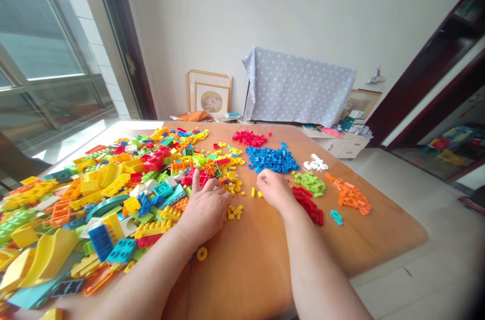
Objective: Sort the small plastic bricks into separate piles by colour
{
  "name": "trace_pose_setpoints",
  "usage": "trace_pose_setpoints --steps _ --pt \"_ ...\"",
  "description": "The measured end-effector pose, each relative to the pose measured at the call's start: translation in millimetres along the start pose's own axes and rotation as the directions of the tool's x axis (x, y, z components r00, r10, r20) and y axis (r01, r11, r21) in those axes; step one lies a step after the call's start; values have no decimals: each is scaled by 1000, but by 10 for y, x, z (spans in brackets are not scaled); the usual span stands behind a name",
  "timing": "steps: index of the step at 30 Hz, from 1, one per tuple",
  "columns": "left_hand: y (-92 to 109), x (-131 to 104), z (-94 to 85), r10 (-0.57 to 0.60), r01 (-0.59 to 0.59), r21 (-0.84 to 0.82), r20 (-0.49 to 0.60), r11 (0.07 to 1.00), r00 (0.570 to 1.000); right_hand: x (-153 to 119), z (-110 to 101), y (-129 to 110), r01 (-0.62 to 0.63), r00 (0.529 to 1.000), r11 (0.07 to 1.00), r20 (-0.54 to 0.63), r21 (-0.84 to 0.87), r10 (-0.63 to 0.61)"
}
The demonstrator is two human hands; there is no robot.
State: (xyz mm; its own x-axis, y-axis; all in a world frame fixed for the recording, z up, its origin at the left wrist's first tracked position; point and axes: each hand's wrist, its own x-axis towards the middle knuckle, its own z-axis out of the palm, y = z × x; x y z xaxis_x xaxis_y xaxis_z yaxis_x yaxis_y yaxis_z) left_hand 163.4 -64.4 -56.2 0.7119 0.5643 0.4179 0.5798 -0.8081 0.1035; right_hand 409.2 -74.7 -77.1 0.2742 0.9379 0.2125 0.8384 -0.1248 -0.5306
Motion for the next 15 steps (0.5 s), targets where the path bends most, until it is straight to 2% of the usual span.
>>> trace_pose_setpoints --steps 6,9,12,15 --pt "-37 7 9 -18 18 4 -4 1000 1000 1 63 16 75 983 995 174 -73 -61" --pt "-39 15 -16 -27 28 12 -21 1000 999 13 70 49 40 987 996 158 -84 -26" --pt "-19 22 -52 -44 45 12 -64 999 997 -8 52 -21 28 994 992 102 121 -41" --pt "13 30 -66 -61 58 -37 -102 998 993 -91 25 -231 75 976 885 150 460 -161"
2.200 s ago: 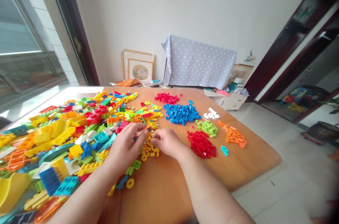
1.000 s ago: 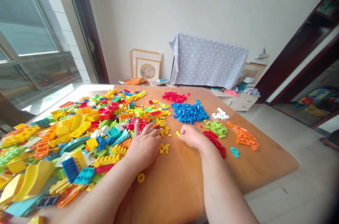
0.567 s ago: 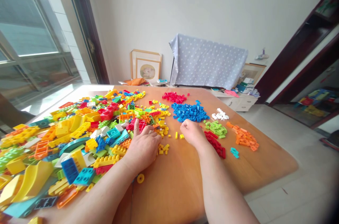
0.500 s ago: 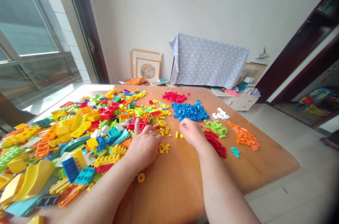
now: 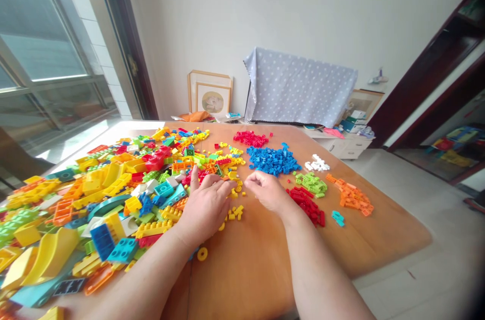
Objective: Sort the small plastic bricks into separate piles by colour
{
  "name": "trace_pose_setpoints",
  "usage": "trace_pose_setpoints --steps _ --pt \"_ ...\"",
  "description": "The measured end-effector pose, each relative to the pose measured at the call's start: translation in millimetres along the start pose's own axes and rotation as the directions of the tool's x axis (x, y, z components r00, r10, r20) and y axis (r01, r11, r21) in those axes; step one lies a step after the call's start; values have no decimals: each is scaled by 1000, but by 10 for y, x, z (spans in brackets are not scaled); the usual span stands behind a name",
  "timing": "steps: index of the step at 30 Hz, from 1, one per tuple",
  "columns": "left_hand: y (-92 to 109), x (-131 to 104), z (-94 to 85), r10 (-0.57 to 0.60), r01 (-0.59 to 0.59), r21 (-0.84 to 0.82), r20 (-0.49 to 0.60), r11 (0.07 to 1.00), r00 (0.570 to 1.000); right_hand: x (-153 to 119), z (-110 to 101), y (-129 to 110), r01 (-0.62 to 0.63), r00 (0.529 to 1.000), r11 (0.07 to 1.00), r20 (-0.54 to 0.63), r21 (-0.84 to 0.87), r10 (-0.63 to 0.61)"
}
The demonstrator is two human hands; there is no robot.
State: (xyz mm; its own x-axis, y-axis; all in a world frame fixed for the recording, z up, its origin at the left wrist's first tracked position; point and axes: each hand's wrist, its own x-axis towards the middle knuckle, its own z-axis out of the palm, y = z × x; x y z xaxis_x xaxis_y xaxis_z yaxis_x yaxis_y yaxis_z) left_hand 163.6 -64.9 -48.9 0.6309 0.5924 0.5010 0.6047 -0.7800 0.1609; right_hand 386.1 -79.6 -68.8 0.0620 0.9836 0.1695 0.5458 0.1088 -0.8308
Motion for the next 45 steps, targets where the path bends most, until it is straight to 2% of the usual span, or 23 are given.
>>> trace_pose_setpoints --steps 3,5,6,8,10,12,15,18,21,25,28,31,33,35,39,45 --pt "29 4 27 -6 4 -71 -28 997 1000 -65 85 -200 -7 979 961 198 277 -50" --pt "48 6 52 -9 4 -111 -45 994 999 -75 84 -235 -25 969 941 239 338 -60" --pt "60 6 61 -9 3 -123 -51 992 999 -64 60 -213 -16 978 944 202 329 -53" --pt "87 2 67 11 -16 -123 -39 992 999 -14 -29 -100 4 1000 974 22 228 -9" --pt "117 -7 64 57 -55 -103 18 993 998 49 -137 60 -43 979 998 -198 39 50" --pt "141 -19 63 114 -105 -93 99 990 989 96 -220 200 -147 944 977 -319 -155 91" --pt "157 -34 85 152 -140 -79 166 987 974 111 -260 290 -245 944 902 -298 -355 140" --pt "156 -37 120 148 -142 -47 176 989 973 85 -249 261 -290 951 844 -235 -451 201" --pt "158 -28 143 146 -145 -19 165 989 975 72 -243 215 -301 948 845 -236 -442 214" --pt "162 -11 151 135 -138 6 177 990 975 97 -194 206 -199 956 934 -269 -297 118" --pt "150 -5 147 92 -98 24 191 995 977 90 -106 206 -76 979 981 -200 -177 40" --pt "129 -2 131 52 -62 49 191 997 980 23 -24 175 -10 1000 988 -9 -151 9" --pt "117 1 111 27 -40 71 183 997 983 -40 12 132 20 991 987 135 -161 1" --pt "109 7 79 9 -25 92 175 995 984 -96 35 75 62 974 984 227 -169 -23" --pt "90 21 -2 -17 -3 125 160 992 987 -143 76 -29 125 958 962 284 -241 -53" --pt "10 21 -72 -33 10 153 149 988 988 -114 147 -43 120 963 950 265 -289 -41"
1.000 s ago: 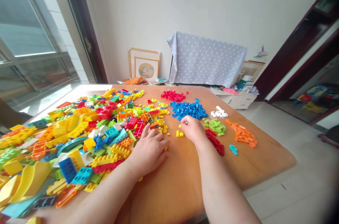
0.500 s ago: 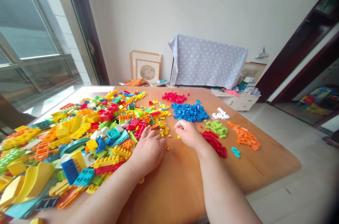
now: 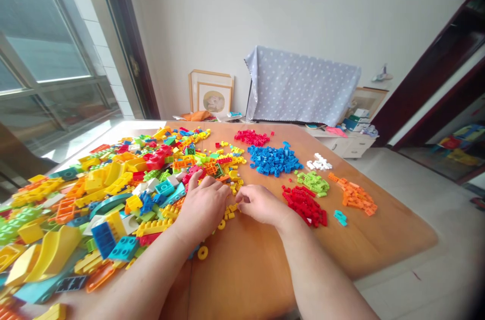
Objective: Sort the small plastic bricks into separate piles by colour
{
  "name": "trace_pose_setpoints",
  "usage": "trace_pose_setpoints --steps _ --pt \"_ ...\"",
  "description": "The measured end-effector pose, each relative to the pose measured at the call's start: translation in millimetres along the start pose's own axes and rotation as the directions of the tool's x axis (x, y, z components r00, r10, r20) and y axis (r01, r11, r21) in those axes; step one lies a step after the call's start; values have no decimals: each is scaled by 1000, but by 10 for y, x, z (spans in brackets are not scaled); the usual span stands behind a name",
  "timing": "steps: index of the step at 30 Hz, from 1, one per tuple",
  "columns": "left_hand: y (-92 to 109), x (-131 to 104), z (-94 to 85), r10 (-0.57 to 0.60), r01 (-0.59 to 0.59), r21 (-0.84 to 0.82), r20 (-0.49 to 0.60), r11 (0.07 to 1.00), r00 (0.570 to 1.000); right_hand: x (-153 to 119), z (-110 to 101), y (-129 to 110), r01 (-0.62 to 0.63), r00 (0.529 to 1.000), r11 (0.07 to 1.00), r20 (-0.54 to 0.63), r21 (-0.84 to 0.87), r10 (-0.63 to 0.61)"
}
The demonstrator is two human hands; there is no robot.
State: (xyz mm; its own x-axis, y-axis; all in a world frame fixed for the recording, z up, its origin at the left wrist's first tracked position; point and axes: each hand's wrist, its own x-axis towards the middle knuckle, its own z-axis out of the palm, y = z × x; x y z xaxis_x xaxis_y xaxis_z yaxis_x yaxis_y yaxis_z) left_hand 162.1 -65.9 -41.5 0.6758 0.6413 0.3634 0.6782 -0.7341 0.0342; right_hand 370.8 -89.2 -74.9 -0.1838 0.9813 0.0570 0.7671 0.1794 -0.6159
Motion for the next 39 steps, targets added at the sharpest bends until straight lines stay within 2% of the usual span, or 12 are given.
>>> trace_pose_setpoints --steps 4,7,11,13,15,20,23,25,28,31,35,39 --pt "-55 -18 6 13 -12 29 -11 999 1000 19 -12 67 -12 1000 998 1 55 12" --pt "-88 -27 7 27 -27 34 -7 999 1000 22 -113 168 -69 989 993 -120 101 81" --pt "-121 -35 -3 51 -51 32 9 998 999 15 -312 333 -269 911 963 -325 2 255" --pt "-127 -40 -13 52 -52 33 13 998 999 9 -380 398 -374 875 925 -357 -73 326" --pt "-129 -44 -30 47 -47 32 13 998 999 4 -412 437 -426 864 896 -352 -127 360" --pt "-168 -32 -90 30 -30 -12 -23 999 999 3 -413 445 -428 882 891 -284 -153 375" --pt "-223 -28 -133 -7 5 -46 -39 999 999 20 -391 417 -388 875 917 -348 -88 336" --pt "-254 -36 -161 -24 21 -73 -42 997 999 39 -350 379 -311 883 950 -370 3 290" --pt "-271 -64 -190 -6 3 -109 -27 994 1000 48 -240 263 -155 937 977 -292 148 193" --pt "-254 -101 -186 48 -47 -116 3 992 999 4 -116 73 -72 990 979 -105 190 93" --pt "-218 -143 -140 72 -67 -97 52 993 996 -93 -13 -140 -7 992 981 126 191 -18" --pt "-188 -160 -110 73 -66 -65 99 996 992 -117 49 -157 36 989 997 142 67 -46"
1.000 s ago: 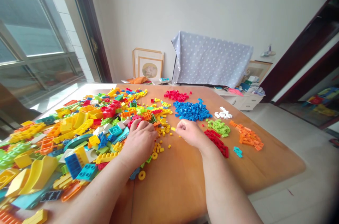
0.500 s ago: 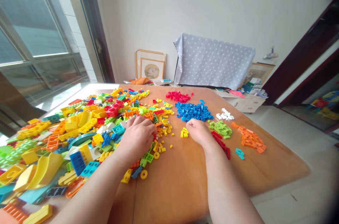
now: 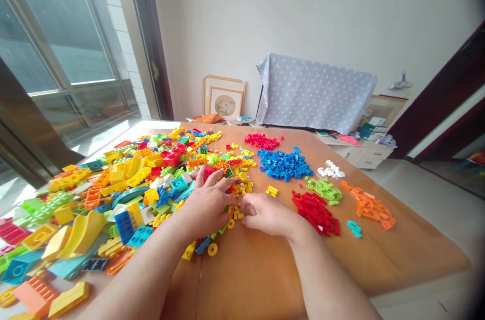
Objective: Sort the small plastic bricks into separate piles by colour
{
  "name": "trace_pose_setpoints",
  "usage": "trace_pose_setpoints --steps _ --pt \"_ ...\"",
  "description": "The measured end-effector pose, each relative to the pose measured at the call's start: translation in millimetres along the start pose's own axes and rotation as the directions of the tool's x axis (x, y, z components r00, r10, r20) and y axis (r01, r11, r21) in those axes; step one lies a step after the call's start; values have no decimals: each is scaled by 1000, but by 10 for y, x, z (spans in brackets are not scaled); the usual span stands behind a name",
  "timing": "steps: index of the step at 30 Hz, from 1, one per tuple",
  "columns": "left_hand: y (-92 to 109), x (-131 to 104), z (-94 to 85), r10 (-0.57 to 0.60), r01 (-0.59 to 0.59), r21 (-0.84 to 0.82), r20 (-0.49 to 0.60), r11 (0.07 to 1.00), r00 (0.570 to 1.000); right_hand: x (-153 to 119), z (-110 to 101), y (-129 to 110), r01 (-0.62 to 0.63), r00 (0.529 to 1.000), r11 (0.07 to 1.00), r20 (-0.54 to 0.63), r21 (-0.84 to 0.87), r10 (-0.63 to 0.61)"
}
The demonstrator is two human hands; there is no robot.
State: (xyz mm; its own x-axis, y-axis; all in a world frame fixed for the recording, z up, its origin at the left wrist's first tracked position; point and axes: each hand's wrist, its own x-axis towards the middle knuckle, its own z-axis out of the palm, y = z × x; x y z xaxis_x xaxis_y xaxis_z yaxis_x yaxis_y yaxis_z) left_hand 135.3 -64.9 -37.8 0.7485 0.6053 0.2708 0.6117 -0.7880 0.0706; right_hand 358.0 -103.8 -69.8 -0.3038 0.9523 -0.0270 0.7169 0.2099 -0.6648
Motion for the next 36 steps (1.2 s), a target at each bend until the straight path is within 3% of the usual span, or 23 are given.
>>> trace_pose_setpoints --steps 6,16,18,20,22,24,26,28,32,36 --pt "8 7 29 -23 24 30 -27 999 999 41 54 84 0 1000 1000 -1 22 0" --pt "31 35 32 -33 35 30 -51 999 998 12 -194 89 -14 1000 974 18 228 10" --pt "26 36 41 -28 30 34 -65 999 997 6 -269 165 -35 998 970 -48 239 48" --pt "15 37 52 -26 29 37 -76 999 997 -6 -374 286 -82 970 968 -204 237 132" --pt "-5 38 67 -27 30 44 -80 999 996 -24 -485 433 -145 894 963 -386 229 227" --pt "-30 38 83 -28 32 49 -81 998 996 -42 -566 572 -224 827 954 -478 200 295" --pt "-53 39 93 -29 32 47 -80 998 996 -54 -598 668 -299 820 942 -463 156 337" --pt "-69 41 94 -34 37 43 -77 998 996 -58 -587 709 -346 842 931 -398 120 364" --pt "-80 48 77 -40 44 46 -79 998 996 -50 -543 694 -355 862 930 -350 97 365" --pt "-96 48 71 -53 57 41 -84 998 995 -33 -559 693 -345 848 933 -393 101 356"
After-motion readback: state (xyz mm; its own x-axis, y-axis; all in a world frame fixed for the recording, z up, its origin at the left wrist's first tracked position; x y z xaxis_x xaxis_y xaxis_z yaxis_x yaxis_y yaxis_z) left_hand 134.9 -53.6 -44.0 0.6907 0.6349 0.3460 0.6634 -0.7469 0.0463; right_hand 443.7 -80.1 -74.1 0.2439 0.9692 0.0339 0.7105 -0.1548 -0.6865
